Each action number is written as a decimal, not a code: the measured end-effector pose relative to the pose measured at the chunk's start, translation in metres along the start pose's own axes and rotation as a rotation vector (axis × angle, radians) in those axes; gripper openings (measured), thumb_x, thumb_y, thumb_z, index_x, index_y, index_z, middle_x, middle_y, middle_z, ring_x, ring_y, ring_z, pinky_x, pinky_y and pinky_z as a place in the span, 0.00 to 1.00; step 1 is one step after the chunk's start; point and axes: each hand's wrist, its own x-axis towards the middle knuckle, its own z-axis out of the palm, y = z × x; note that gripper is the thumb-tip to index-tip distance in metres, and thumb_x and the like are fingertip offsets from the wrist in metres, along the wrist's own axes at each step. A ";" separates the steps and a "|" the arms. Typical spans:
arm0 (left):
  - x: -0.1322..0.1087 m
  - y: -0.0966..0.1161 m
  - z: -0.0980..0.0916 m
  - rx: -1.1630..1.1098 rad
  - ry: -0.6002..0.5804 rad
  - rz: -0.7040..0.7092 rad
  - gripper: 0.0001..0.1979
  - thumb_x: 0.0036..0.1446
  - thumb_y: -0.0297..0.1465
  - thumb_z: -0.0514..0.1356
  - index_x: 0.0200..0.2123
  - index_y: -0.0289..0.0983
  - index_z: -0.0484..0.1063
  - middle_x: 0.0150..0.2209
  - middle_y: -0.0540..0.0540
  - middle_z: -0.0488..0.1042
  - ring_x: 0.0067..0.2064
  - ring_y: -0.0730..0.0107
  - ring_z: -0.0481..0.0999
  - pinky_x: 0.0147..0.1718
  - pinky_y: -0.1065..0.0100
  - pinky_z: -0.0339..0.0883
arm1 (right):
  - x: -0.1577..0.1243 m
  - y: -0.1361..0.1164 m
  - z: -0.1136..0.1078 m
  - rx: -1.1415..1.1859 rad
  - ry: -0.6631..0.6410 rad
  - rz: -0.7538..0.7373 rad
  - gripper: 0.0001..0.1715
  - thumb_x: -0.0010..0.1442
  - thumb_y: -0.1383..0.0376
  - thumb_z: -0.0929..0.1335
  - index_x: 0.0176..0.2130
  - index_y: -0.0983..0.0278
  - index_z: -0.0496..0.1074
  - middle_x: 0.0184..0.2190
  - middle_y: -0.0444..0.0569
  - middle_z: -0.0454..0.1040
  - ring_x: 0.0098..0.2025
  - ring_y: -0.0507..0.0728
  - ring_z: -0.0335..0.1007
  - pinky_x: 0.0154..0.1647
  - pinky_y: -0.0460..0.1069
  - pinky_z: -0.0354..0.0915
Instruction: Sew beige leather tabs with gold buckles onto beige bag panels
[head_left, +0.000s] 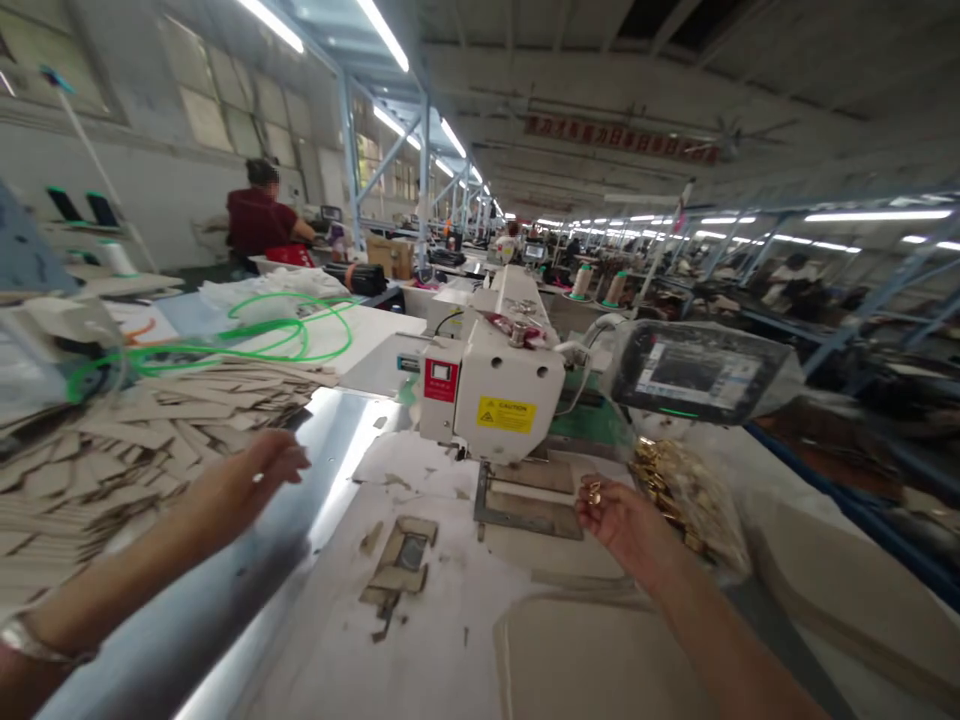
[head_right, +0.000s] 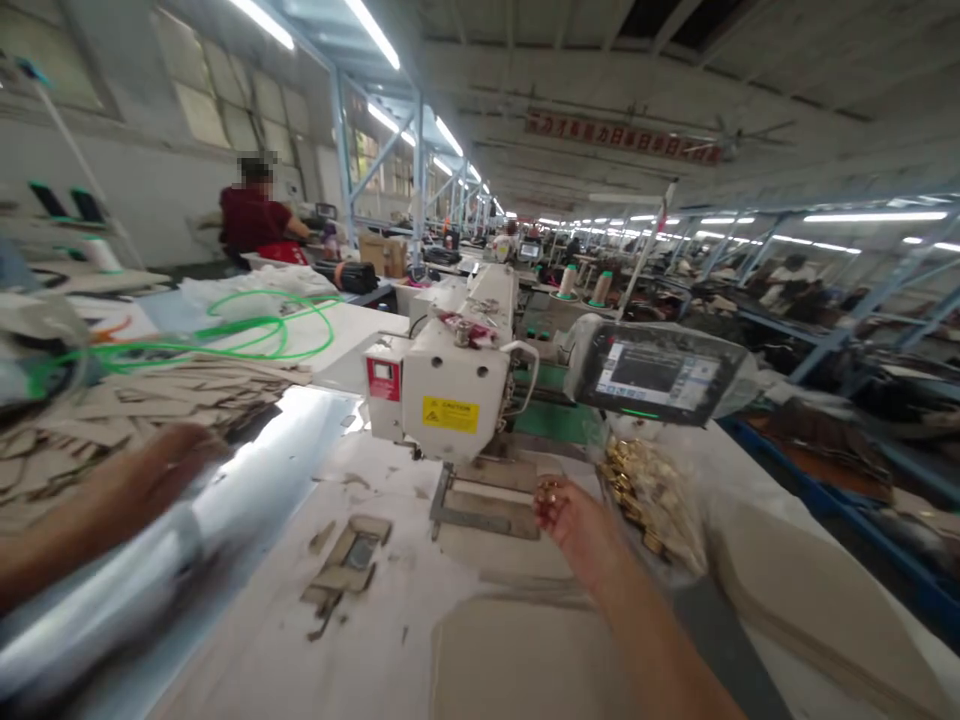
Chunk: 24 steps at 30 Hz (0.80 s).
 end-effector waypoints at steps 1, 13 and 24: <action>-0.003 0.022 0.013 -0.062 -0.067 0.064 0.16 0.62 0.45 0.47 0.39 0.40 0.63 0.30 0.52 0.75 0.31 0.69 0.75 0.32 0.73 0.66 | 0.001 0.003 -0.001 0.021 -0.012 0.014 0.07 0.42 0.70 0.72 0.28 0.65 0.76 0.23 0.46 0.74 0.27 0.53 0.72 0.28 0.46 0.68; -0.028 0.261 0.126 -0.115 -0.488 0.554 0.14 0.66 0.24 0.46 0.51 0.38 0.64 0.45 0.41 0.75 0.47 0.62 0.77 0.46 0.64 0.70 | -0.001 0.018 -0.005 -0.021 -0.005 -0.066 0.12 0.38 0.70 0.72 0.30 0.67 0.77 0.29 0.50 0.76 0.28 0.51 0.67 0.24 0.44 0.60; -0.026 0.311 0.159 0.216 -0.581 0.461 0.14 0.63 0.19 0.46 0.49 0.31 0.65 0.39 0.36 0.77 0.42 0.56 0.81 0.37 0.61 0.75 | 0.004 0.029 -0.011 -0.348 -0.047 -0.073 0.21 0.47 0.59 0.65 0.42 0.63 0.71 0.18 0.39 0.63 0.18 0.49 0.52 0.17 0.43 0.42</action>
